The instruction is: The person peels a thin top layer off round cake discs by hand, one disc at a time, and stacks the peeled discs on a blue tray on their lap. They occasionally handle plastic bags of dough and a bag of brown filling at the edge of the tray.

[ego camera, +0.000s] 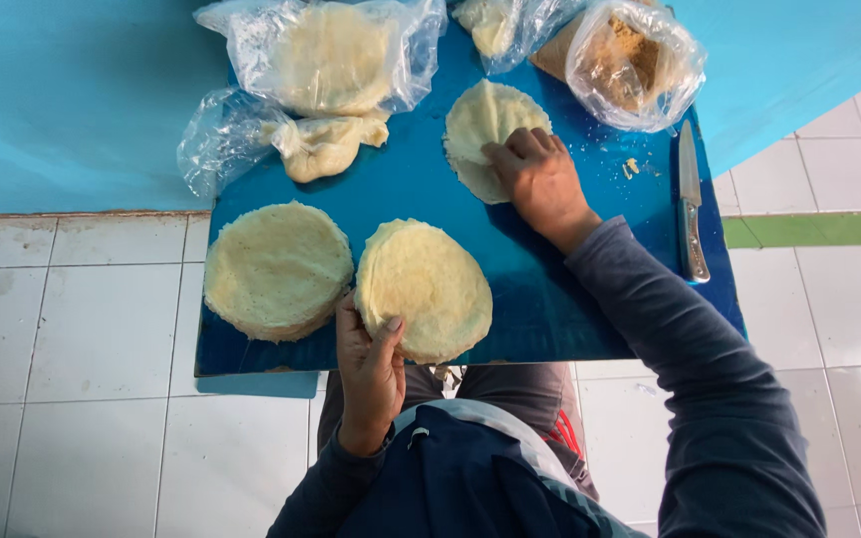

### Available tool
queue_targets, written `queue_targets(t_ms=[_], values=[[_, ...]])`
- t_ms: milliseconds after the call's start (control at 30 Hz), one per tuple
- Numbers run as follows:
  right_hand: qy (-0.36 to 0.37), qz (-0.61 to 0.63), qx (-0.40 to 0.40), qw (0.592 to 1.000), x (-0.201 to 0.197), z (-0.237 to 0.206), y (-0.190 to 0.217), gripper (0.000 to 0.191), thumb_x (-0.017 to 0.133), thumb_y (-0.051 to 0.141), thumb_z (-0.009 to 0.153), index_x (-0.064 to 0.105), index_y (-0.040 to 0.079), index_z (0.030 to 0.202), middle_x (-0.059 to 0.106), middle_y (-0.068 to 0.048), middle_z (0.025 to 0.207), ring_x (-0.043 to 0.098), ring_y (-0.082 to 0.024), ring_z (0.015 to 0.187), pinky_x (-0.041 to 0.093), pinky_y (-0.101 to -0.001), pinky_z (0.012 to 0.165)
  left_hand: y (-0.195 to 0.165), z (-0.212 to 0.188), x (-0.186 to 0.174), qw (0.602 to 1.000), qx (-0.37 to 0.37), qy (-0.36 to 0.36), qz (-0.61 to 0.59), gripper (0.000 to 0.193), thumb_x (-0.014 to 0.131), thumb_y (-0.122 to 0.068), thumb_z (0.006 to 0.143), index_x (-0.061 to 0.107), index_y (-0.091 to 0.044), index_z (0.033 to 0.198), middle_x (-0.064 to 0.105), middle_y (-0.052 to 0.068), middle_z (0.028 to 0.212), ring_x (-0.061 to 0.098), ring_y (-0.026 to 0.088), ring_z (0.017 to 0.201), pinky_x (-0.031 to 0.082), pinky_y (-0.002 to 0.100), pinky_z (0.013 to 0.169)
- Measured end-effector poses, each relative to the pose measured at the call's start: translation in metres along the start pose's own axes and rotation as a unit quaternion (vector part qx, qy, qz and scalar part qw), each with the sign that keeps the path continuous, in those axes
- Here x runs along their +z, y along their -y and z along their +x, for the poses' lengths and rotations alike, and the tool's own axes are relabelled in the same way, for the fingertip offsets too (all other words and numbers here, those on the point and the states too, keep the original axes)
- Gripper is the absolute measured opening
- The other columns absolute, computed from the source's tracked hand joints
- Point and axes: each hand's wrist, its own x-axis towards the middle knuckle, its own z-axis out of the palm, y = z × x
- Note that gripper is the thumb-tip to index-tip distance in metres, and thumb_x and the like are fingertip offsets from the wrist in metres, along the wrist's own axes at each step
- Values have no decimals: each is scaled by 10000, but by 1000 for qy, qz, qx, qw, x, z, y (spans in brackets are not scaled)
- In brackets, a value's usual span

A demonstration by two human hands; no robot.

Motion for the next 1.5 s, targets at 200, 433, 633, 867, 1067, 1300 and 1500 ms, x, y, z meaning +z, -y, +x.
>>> queue_targets(t_ms=[200,433,633,867,1067,1300,1500], values=[[17,-30,-15,999,-18,-2,9,237,724,132,929,716,121,1166,616,-61,974,632,-265,921,510,-411,824,2,-1,1,1000,-7,4,-3,445,610,-64,985,417,-53,1385,555,135,1327,594,186,1248,553,341,1013],[40,1,-11,999,-36,-2,34,191,751,151,926,711,108,1109,623,-63,944,642,-259,894,507,-412,826,-1,1,5,1000,-9,-4,-2,446,613,-84,995,413,-48,1392,554,132,1325,597,187,1256,572,336,989],[86,184,89,975,-71,9,58,255,795,183,916,722,61,1127,658,-113,965,677,-268,831,531,-391,721,-1,7,8,1000,-23,5,3,487,597,-134,1048,384,-33,1474,538,148,1371,585,186,1238,540,324,971],[149,436,73,885,-107,-12,131,299,831,189,892,682,23,1090,653,-98,1022,717,-193,898,600,-318,755,-2,8,15,991,-31,84,-98,505,481,-231,1088,311,-20,1515,508,165,1428,575,229,1308,538,385,1065],[163,422,144,880,-114,-21,153,328,856,209,838,638,35,1010,596,-65,991,671,-156,850,572,-297,691,-1,2,18,986,32,144,77,618,494,-206,1074,264,12,1605,454,172,1510,511,225,1391,459,373,1162],[182,514,182,818,-108,-34,144,133,734,149,968,696,52,1050,619,-33,1028,671,-117,894,583,-280,793,-1,-5,17,980,26,147,135,655,515,-223,1055,240,6,1604,440,177,1515,498,240,1405,456,395,1172],[172,507,200,820,-101,-44,143,89,703,107,981,697,45,1044,632,-28,998,635,-101,852,526,-250,739,5,-5,19,975,64,154,147,692,640,-151,1032,239,-1,1575,449,182,1482,519,233,1368,485,396,1154]])
